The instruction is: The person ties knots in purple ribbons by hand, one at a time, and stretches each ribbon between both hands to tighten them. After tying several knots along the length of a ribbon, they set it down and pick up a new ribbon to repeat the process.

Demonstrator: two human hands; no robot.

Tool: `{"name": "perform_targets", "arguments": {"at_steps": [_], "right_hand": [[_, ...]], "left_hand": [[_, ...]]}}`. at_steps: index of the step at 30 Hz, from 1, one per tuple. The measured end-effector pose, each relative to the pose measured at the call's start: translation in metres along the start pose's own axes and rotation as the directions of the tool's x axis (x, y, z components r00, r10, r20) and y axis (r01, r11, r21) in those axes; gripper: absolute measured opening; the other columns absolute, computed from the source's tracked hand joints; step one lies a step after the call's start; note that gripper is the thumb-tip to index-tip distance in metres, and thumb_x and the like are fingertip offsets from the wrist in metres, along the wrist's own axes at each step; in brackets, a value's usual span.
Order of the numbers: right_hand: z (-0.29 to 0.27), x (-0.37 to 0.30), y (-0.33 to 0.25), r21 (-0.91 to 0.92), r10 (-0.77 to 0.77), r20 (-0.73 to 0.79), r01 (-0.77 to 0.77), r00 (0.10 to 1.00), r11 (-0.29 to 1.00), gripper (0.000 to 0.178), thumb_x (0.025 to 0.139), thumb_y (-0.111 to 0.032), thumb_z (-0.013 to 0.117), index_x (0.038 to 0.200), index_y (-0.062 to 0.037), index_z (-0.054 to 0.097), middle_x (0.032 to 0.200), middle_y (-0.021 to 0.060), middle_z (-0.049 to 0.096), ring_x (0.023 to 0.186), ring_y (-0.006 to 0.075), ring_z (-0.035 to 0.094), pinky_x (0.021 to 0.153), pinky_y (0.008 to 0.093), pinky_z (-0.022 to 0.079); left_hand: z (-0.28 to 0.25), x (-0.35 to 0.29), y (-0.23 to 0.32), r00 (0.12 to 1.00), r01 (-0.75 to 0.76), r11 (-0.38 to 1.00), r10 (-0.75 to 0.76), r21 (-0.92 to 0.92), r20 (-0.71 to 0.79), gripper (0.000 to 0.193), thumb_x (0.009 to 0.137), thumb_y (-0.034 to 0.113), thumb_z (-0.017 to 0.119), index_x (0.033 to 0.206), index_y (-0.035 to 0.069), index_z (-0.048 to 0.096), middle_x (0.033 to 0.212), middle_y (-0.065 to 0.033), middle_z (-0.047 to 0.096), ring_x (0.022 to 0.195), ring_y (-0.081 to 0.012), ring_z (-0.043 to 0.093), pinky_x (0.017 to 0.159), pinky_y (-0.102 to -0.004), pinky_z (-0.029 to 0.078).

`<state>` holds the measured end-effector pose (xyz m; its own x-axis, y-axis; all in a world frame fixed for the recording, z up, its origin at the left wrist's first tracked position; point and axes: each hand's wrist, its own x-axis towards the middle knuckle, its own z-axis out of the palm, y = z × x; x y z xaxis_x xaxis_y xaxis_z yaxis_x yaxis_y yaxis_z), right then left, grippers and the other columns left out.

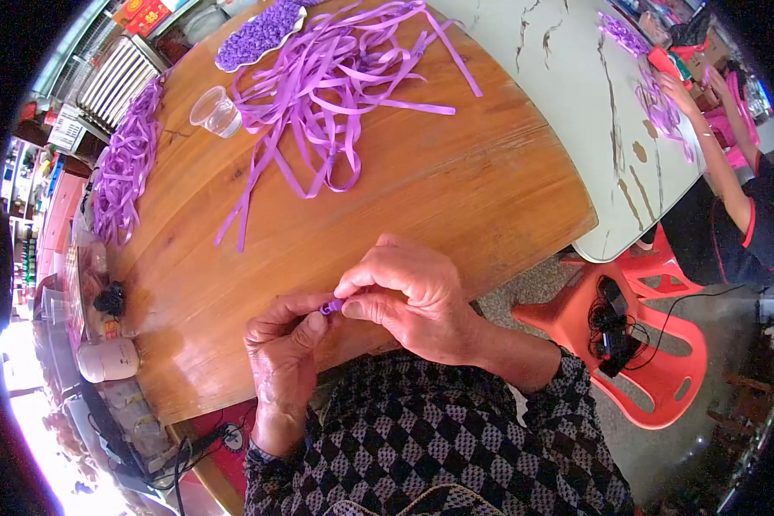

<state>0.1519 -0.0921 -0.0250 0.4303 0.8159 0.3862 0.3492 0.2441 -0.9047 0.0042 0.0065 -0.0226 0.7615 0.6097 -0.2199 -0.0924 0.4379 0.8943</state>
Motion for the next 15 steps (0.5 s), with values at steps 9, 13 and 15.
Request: {"name": "perform_targets", "arguments": {"at_steps": [9, 13, 15], "right_hand": [[0.0033, -0.0003, 0.006, -0.087, -0.122, 0.024, 0.124, 0.992, 0.988, 0.018, 0.067, -0.001, 0.073, 0.082, -0.0037, 0.065, 0.076, 0.0044, 0.061, 0.067, 0.0176, 0.052, 0.06, 0.0282, 0.042], [0.0042, -0.0015, 0.0045, -0.127, -0.161, 0.025, 0.163, 0.987, 0.978, 0.018, 0.067, -0.001, 0.073, 0.082, -0.0039, 0.064, 0.075, 0.0047, 0.061, 0.067, 0.0186, 0.052, 0.06, 0.0286, 0.041], [0.0043, -0.0022, 0.0055, -0.158, -0.186, 0.018, 0.187, 0.982, 0.97, 0.018, 0.065, 0.001, 0.072, 0.08, -0.0038, 0.063, 0.075, 0.0051, 0.06, 0.066, 0.0202, 0.051, 0.058, 0.0293, 0.041]], "left_hand": [[0.0, -0.0061, -0.0053, 0.989, -0.095, 0.968, 0.118, 0.231, -0.086, 0.015, 0.079, 0.001, 0.066, 0.094, -0.003, 0.066, 0.081, -0.0025, 0.06, 0.075, -0.0085, 0.054, 0.07, -0.0196, 0.043], [-0.002, -0.0073, -0.0048, 0.976, -0.196, 0.897, 0.218, 0.397, -0.012, 0.014, 0.078, 0.002, 0.067, 0.092, -0.002, 0.066, 0.079, -0.0033, 0.06, 0.07, -0.0086, 0.052, 0.064, -0.0209, 0.042], [-0.0021, -0.0057, -0.0058, 0.979, -0.183, 0.887, 0.203, 0.423, -0.002, 0.014, 0.078, 0.003, 0.067, 0.091, -0.002, 0.066, 0.077, -0.0037, 0.059, 0.069, -0.0089, 0.052, 0.062, -0.0216, 0.041]]}}
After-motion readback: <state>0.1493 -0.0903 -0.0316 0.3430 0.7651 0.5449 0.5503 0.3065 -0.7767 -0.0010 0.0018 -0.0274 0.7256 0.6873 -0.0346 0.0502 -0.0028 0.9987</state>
